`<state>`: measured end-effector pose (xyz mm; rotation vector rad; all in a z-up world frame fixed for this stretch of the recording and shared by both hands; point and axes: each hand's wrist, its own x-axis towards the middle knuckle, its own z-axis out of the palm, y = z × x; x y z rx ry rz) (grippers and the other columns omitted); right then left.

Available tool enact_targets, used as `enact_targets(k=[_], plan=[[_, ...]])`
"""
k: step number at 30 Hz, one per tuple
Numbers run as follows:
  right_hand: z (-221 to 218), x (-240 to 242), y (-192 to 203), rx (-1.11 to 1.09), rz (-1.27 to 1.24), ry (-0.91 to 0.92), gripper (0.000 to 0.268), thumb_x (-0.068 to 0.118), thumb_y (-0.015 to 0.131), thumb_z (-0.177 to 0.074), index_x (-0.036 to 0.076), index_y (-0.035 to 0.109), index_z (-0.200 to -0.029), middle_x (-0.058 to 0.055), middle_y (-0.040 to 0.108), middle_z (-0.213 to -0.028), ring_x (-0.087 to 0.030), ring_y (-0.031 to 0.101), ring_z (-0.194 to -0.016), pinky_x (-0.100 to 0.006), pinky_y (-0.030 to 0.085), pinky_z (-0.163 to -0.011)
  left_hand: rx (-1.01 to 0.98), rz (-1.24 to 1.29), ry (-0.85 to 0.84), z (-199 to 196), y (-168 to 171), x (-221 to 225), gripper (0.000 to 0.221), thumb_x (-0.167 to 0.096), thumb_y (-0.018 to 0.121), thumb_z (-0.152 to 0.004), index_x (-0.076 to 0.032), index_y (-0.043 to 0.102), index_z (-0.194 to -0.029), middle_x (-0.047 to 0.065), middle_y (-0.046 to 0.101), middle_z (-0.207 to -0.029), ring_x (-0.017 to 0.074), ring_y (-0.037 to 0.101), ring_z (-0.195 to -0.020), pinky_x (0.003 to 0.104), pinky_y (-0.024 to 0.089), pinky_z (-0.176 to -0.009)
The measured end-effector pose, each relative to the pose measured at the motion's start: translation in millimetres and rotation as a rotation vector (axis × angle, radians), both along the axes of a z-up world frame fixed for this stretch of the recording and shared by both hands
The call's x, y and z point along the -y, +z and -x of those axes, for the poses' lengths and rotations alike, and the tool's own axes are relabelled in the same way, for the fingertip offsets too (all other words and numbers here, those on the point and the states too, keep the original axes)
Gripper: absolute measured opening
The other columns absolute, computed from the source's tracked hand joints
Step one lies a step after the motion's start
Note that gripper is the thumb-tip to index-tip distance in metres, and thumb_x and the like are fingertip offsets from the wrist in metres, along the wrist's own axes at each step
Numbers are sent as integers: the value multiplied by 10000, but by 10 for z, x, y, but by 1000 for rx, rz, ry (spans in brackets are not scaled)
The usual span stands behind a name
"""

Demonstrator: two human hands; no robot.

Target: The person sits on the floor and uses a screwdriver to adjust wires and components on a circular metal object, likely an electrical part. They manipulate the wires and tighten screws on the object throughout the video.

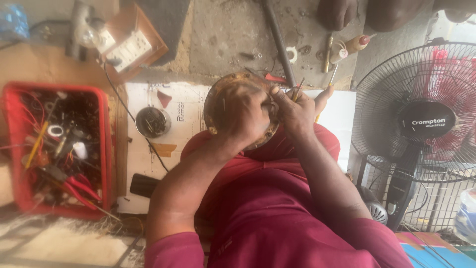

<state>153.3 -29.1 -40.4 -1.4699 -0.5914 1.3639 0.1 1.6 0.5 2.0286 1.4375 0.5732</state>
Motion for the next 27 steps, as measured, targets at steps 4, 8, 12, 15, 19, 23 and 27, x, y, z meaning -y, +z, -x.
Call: enact_targets(k=[4,8,12,15,19,23,27], plan=[[6,21,1,-11,70,-13,386,295,814,-899,27,586,-740,-78,638,-585,-155,600,-460,-288,487,-411,3,-131,-71,8,-6,0,60,-130,745,-858,-117,804,-852,50,774,-868,226,679,-923,466,423,-1024],[-74,23,-117,-121,131,-104,265,295,777,-949,120,594,-869,-54,632,-636,-145,586,-495,-297,497,-460,58,-139,21,-3,43,20,58,-168,762,-857,-150,813,-837,16,781,-854,220,677,-939,426,443,-999],[-245,44,-198,-10,-54,-118,374,320,722,-1113,128,578,-827,-30,574,-633,-124,526,-493,-274,448,-894,68,-148,6,14,122,-3,57,-179,784,-845,-132,811,-861,29,771,-865,223,675,-919,427,448,-977],[-358,105,-145,187,-38,92,164,260,746,-972,107,731,-916,-7,645,-710,-95,579,-603,-530,432,-1060,41,-167,-6,4,130,0,56,-172,793,-845,-131,818,-874,36,759,-839,233,672,-908,429,452,-964],[-370,54,54,664,-222,344,159,200,745,-874,101,821,-973,3,754,-959,-136,687,-1017,-622,-227,-1152,48,-182,-13,11,129,-12,70,-180,799,-832,-126,813,-874,25,749,-810,225,673,-899,426,459,-954],[-301,10,204,736,-202,372,125,233,769,-879,144,820,-950,30,749,-943,-132,702,-985,-636,-215,-1184,77,-214,-10,19,129,-4,73,-179,796,-835,-129,809,-885,24,751,-832,221,673,-910,424,463,-948],[-274,-17,201,766,-202,368,119,229,763,-881,136,820,-929,23,753,-922,-134,710,-951,-650,-195,-1194,68,-174,-10,27,135,-9,74,-179,798,-835,-124,810,-883,24,750,-824,221,672,-897,421,469,-925]])
